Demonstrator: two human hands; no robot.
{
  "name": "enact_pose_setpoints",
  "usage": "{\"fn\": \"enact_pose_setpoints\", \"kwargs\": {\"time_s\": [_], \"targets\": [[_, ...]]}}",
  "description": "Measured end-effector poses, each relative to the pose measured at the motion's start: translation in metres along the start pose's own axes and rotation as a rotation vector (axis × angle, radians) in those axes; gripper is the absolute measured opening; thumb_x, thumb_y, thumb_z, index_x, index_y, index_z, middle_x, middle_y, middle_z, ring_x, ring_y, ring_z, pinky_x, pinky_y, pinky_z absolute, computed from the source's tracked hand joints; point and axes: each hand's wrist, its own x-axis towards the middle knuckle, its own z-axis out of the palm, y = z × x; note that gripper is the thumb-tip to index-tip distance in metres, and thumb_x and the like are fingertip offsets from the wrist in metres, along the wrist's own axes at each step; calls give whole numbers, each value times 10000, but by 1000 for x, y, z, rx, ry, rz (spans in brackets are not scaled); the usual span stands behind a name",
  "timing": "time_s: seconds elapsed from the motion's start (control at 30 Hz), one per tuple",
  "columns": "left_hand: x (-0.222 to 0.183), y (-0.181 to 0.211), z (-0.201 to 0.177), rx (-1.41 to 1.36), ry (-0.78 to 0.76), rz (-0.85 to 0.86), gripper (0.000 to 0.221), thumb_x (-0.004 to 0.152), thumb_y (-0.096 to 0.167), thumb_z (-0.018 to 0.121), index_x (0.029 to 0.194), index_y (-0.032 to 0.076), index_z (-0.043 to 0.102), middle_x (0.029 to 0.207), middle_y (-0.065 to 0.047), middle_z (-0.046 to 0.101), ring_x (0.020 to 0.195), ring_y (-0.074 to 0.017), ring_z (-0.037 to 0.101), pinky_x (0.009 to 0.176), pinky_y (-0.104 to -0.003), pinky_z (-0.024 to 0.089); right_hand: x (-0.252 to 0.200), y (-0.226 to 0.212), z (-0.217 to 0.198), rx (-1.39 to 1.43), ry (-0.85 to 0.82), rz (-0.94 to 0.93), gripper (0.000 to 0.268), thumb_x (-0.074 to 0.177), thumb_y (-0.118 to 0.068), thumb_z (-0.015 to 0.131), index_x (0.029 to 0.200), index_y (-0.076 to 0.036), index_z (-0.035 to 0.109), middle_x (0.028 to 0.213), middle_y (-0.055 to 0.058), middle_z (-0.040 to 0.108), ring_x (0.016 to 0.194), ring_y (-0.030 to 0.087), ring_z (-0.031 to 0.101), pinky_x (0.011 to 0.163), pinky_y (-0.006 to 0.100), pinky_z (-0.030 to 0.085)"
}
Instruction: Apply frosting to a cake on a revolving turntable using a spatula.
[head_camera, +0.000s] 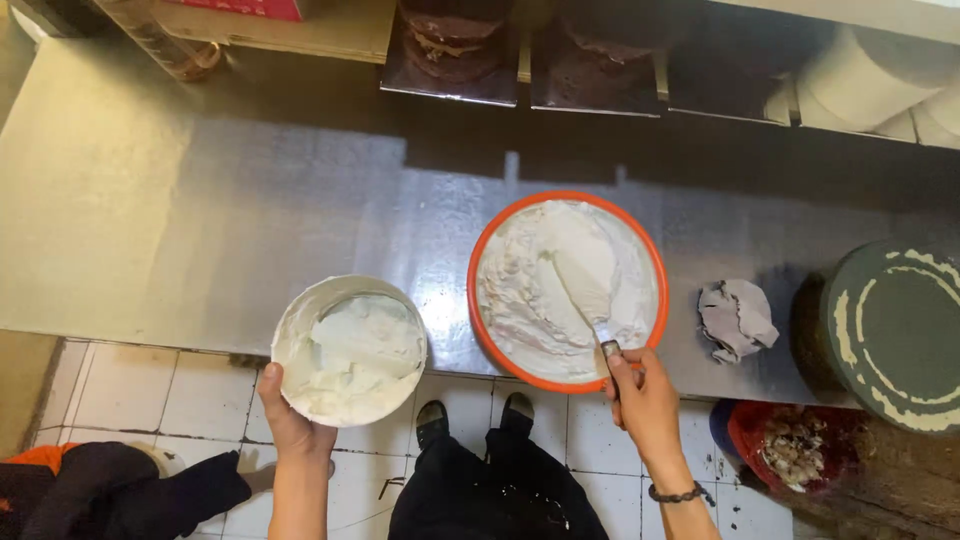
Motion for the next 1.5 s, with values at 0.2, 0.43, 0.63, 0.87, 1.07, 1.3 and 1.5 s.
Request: {"fn": "enact_pose_setpoints", "kwargs": {"time_s": [0.2,0.43,0.63,0.87,1.07,1.3,1.5], "targets": [[2,-1,15,22,-41,-34,963,755,633,663,1488,35,481,1450,-125,569,1311,-291,560,1068,-430,480,-9,7,-4,23,17,-23,228,974,-242,629,1054,-29,609,593,46,581,380,110,458,339,291,327],[16,-10,20,29,-118,-56,933,782,619,645,1493,37,480,1462,-113,564,1329,-274,544,1092,-422,447,-5,4,-11,56,-35,60,239,975,-263,622,1058,-38,630,594,47,572,379,116,441,334,297,300],[23,-17,18,29,-87,-59,878,806,596,628,1478,47,492,1453,-101,566,1328,-262,540,1092,-417,446,1,3,6,82,-79,-4,243,982,-279,614,1026,-40,606,583,37,563,370,114,435,334,296,304],[13,-12,11,23,-82,-60,863,816,580,620,1477,41,495,1436,-111,581,1302,-266,562,1077,-418,458,-25,10,-27,-214,50,56,290,947,-331,631,1079,-74,647,584,64,634,392,146,512,383,335,392],[5,-10,9,20,-38,-34,825,848,550,594,1485,37,486,1434,-120,581,1299,-274,563,1074,-426,464,1,10,-44,-444,88,24,349,961,-396,627,1091,-74,650,630,109,697,492,233,615,523,399,470],[1,-11,2,-8,-63,-5,836,850,556,593,1487,26,480,1442,-130,574,1305,-283,562,1074,-430,473,45,24,-30,-569,191,-446,285,979,-338,665,1022,-57,664,717,109,685,657,293,664,581,427,502],[-7,-10,-1,-4,-57,-7,897,813,585,631,1489,14,485,1445,-143,574,1299,-294,562,1073,-436,468,-11,24,-33,-219,105,-99,239,933,-270,684,1015,-46,660,586,81,648,423,149,515,418,334,376]]}}
